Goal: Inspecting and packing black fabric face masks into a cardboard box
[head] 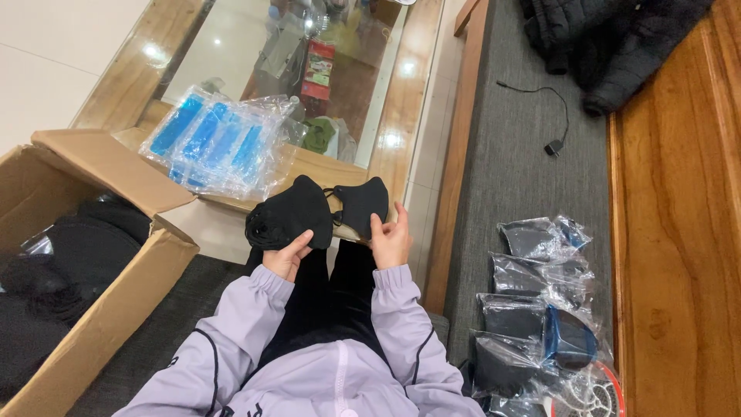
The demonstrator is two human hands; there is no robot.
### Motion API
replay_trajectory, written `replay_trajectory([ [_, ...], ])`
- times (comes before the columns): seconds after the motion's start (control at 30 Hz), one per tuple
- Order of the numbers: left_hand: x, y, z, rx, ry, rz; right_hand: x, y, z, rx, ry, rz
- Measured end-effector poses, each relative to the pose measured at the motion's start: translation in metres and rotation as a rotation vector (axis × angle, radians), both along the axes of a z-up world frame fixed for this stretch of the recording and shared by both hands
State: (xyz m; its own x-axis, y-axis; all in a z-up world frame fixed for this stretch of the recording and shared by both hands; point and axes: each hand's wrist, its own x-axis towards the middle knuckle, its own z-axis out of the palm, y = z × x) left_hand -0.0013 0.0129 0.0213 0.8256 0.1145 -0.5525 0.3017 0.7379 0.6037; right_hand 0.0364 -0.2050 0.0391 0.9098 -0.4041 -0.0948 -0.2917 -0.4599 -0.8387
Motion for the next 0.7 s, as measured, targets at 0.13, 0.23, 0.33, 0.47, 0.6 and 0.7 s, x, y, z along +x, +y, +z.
replay_trajectory([
  [0.13, -0.002, 0.001, -0.002, -0.045, -0.003, -0.021, -0.015, 0.012, 0.024, -0.51, -0.004, 0.052],
  [0.23, -0.002, -0.002, -0.019, -0.023, -0.001, -0.025, -0.012, 0.014, 0.004, -0.746, -0.512, 0.235],
  [0.33, 0.002, -0.003, -0.038, -0.054, -0.002, -0.068, -0.015, 0.019, 0.001, -0.75, -0.362, 0.384],
  [0.47, 0.004, -0.005, -0.008, -0.027, 0.002, -0.045, -0.011, 0.011, -0.009, -0.714, -0.198, 0.416],
  [0.6, 0.01, -0.009, 0.018, 0.112, -0.043, -0.069, -0.005, 0.005, -0.016, -0.712, -0.148, 0.398],
  [0.7, 0.014, -0.015, 0.015, 0.139, -0.048, -0.064, -0.007, 0.005, -0.01, -0.715, -0.161, 0.398],
])
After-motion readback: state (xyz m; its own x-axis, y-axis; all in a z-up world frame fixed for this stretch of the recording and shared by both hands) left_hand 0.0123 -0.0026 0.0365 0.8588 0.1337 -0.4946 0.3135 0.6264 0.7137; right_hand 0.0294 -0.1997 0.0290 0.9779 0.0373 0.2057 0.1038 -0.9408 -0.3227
